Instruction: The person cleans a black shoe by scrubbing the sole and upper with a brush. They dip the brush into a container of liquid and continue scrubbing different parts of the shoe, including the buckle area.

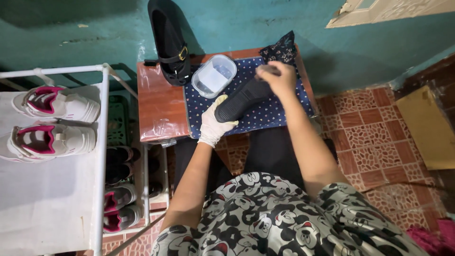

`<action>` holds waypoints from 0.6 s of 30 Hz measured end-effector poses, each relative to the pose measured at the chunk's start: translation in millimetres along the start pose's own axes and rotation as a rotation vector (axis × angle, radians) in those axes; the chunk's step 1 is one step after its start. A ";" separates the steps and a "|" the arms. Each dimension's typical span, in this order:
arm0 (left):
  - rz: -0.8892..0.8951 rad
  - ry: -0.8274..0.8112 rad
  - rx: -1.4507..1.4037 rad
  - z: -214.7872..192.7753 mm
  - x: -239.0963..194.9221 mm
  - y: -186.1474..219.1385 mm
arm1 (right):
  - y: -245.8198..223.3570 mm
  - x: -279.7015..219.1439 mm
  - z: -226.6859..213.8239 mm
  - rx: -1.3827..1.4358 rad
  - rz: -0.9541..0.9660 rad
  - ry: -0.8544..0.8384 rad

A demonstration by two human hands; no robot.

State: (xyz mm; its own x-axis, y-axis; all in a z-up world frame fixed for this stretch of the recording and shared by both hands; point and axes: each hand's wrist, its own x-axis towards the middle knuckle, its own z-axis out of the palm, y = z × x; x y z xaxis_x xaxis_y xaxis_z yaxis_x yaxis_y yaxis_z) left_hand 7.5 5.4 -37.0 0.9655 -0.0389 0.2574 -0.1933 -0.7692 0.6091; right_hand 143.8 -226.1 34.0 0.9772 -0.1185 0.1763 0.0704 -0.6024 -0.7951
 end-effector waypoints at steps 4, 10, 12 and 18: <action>-0.027 0.039 -0.070 6.3 -0.5 -2.1 | -2.8 5.3 -10.5 -0.096 0.159 -0.019; 0.010 0.005 0.086 -0.6 -2.1 -1.8 | 2.0 2.4 -14.8 0.016 0.026 -0.062; -0.035 0.097 -0.153 6.4 -1.0 -3.4 | 40.1 20.2 -8.7 -0.033 0.150 -0.006; -0.084 0.121 -0.315 -7.8 0.1 7.7 | 18.3 -7.9 -30.0 0.033 0.102 -0.015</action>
State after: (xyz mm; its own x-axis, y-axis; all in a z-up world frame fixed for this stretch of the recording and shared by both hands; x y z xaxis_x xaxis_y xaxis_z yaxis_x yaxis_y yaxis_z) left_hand 4.7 4.4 -26.5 0.9563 0.1064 0.2723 -0.1769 -0.5312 0.8286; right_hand 131.4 -259.8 35.4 0.9824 -0.1660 0.0855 -0.0228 -0.5613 -0.8273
